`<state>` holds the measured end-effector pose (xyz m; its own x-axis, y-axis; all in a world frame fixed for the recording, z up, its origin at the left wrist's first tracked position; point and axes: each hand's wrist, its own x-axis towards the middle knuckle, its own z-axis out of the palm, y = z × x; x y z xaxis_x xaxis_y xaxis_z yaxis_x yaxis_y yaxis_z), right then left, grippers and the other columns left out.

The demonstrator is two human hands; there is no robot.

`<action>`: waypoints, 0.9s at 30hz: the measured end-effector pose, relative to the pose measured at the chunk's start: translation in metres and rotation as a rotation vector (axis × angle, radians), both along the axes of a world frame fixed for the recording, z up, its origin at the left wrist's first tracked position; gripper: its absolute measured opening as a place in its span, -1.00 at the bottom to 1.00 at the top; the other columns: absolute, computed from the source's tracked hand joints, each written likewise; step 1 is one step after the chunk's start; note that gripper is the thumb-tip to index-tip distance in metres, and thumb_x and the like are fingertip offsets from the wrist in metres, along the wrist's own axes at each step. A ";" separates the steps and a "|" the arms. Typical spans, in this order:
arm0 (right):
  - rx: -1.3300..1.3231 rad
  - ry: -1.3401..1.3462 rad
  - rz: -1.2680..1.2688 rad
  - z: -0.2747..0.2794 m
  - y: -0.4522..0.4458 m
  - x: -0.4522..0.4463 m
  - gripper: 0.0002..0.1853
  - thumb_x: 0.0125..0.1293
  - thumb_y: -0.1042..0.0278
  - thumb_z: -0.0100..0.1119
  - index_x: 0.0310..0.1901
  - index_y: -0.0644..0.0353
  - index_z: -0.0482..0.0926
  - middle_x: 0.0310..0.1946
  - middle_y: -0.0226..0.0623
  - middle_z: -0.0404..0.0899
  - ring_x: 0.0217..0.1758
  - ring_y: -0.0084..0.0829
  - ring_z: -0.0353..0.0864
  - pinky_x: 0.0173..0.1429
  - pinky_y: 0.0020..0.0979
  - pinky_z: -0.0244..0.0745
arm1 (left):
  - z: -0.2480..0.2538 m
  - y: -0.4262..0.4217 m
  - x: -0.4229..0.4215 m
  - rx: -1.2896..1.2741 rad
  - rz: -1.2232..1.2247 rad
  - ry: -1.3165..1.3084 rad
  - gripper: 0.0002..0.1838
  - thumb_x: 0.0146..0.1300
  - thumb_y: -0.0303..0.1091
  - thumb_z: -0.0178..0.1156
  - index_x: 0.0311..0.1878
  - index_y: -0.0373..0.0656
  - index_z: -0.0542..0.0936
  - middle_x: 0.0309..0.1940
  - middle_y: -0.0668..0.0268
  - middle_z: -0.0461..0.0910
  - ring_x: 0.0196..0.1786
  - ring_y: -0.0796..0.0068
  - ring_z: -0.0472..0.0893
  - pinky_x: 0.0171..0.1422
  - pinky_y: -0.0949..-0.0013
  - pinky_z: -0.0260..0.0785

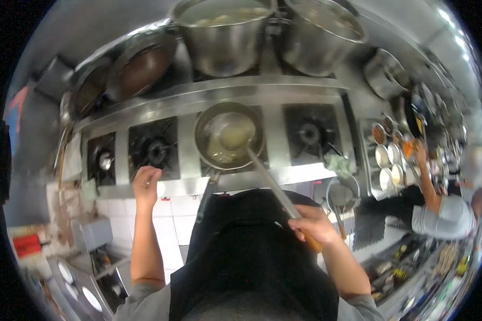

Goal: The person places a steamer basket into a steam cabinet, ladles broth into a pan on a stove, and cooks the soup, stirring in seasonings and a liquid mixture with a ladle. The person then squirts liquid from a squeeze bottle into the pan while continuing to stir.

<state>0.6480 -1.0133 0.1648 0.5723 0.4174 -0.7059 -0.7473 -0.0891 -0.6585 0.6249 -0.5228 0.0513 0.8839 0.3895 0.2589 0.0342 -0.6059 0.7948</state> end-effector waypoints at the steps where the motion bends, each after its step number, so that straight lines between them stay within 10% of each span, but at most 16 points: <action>1: -0.023 -0.036 0.050 0.000 0.001 0.002 -0.51 0.30 0.42 0.28 0.24 0.40 0.48 -0.46 -0.34 0.52 -0.62 -0.55 0.47 -0.51 -0.56 0.31 | -0.001 0.008 -0.022 -0.042 0.079 0.021 -0.91 0.24 -0.45 0.36 -0.22 -0.22 0.75 -0.22 0.20 0.68 -0.09 0.29 0.64 0.06 0.32 0.45; 7: -0.121 -0.100 0.097 -0.018 0.004 0.018 -0.59 0.25 0.50 0.27 0.14 0.36 0.55 -0.51 -0.39 0.52 -0.63 -0.55 0.46 -0.54 -0.53 0.35 | -0.016 0.026 -0.150 -0.698 0.337 0.004 -0.67 0.42 -0.46 0.19 0.19 -0.38 0.58 0.22 0.18 0.62 0.25 0.35 0.59 0.26 0.36 0.39; 14: -0.151 -0.188 0.227 -0.051 -0.017 0.043 -0.84 0.25 0.50 0.19 -0.13 0.28 0.55 -0.56 -0.42 0.48 -0.68 -0.56 0.40 -0.60 -0.54 0.26 | -0.046 -0.025 -0.302 -1.104 0.953 -0.186 -0.60 0.39 -0.23 0.21 0.18 -0.24 0.62 0.21 0.22 0.63 0.24 0.36 0.58 0.39 0.23 0.23; 19: -0.139 -0.266 0.423 -0.068 -0.031 0.066 -0.66 0.24 0.52 0.18 0.06 0.36 0.58 -0.50 -0.37 0.53 -0.64 -0.59 0.42 -0.57 -0.56 0.27 | -0.149 -0.159 -0.473 -1.089 1.591 0.660 -0.33 0.16 -0.22 0.43 0.25 -0.46 0.52 0.35 -0.10 0.47 0.29 -0.18 0.51 0.38 -0.08 0.32; 27: -0.420 -0.995 0.642 -0.158 -0.043 0.080 -0.50 0.29 0.60 0.16 0.29 0.37 0.48 -0.34 -0.26 0.60 -0.59 -0.60 0.43 -0.51 -0.48 0.40 | -0.178 -0.513 -0.657 -1.187 2.340 -0.195 -0.70 0.22 -0.26 0.44 -0.13 -0.30 0.70 -0.18 0.24 0.71 -0.16 0.36 0.64 -0.06 0.26 0.47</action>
<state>0.7280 -1.0568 0.0073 0.7093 0.6659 -0.2312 0.3122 -0.5909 -0.7439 -0.0325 -1.0361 -0.1271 -0.7828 0.1289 -0.6088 -0.4174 0.6168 0.6673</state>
